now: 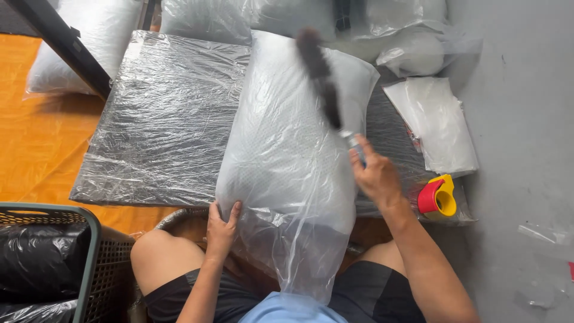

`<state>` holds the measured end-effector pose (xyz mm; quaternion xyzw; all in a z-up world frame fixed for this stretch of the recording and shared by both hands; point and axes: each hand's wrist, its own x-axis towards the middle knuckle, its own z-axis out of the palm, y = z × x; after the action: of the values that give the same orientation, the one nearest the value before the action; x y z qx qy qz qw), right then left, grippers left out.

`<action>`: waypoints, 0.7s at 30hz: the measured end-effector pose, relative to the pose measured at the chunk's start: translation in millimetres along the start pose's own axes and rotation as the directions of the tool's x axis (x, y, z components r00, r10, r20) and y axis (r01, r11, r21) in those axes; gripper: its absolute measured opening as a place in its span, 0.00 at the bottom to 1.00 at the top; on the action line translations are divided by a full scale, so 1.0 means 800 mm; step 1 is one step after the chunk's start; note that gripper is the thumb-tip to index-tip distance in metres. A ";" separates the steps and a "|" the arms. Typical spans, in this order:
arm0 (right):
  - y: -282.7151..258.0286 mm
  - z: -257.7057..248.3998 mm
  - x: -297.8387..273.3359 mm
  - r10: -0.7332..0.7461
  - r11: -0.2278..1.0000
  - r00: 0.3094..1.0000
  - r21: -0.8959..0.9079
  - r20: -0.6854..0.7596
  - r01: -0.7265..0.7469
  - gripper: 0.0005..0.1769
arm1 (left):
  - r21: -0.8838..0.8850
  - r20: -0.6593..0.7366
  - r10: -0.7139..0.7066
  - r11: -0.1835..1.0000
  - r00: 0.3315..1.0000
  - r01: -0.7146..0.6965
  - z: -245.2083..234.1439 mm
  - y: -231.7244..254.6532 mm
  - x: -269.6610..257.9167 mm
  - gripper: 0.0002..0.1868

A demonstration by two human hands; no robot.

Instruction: The person uses a feather duster to wipe the surface of a pillow wrapped in a clear plastic bag. They then insert a vacuum cleaner hose into the bag and seal the opening around the hose with their hands.

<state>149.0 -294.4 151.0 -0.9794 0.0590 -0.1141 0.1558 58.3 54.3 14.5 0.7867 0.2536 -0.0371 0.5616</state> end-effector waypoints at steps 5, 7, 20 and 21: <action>-0.122 -0.046 -0.028 -0.586 0.762 0.693 -0.004 0.419 0.647 0.23 | -0.041 0.023 -0.028 0.999 0.999 0.029 -0.014 0.054 -0.031 0.32; -0.100 -0.033 0.028 -0.543 0.809 0.761 -0.024 0.355 0.588 0.24 | -0.013 0.024 -0.046 0.999 0.999 0.047 -0.003 0.003 -0.005 0.35; 0.194 0.046 0.257 0.135 0.909 0.990 -0.394 -0.031 -0.136 0.26 | -0.037 0.018 -0.042 0.998 0.999 0.043 0.005 -0.021 -0.001 0.40; 0.177 0.039 0.239 0.141 0.909 0.990 -0.393 -0.028 -0.140 0.26 | -0.032 0.021 -0.043 0.999 0.999 0.044 0.003 -0.017 -0.001 0.40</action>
<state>330.4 -447.7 116.2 -0.9840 0.1508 -0.0879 -0.0367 52.0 54.9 1.9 0.7714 0.2656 -0.0531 0.5759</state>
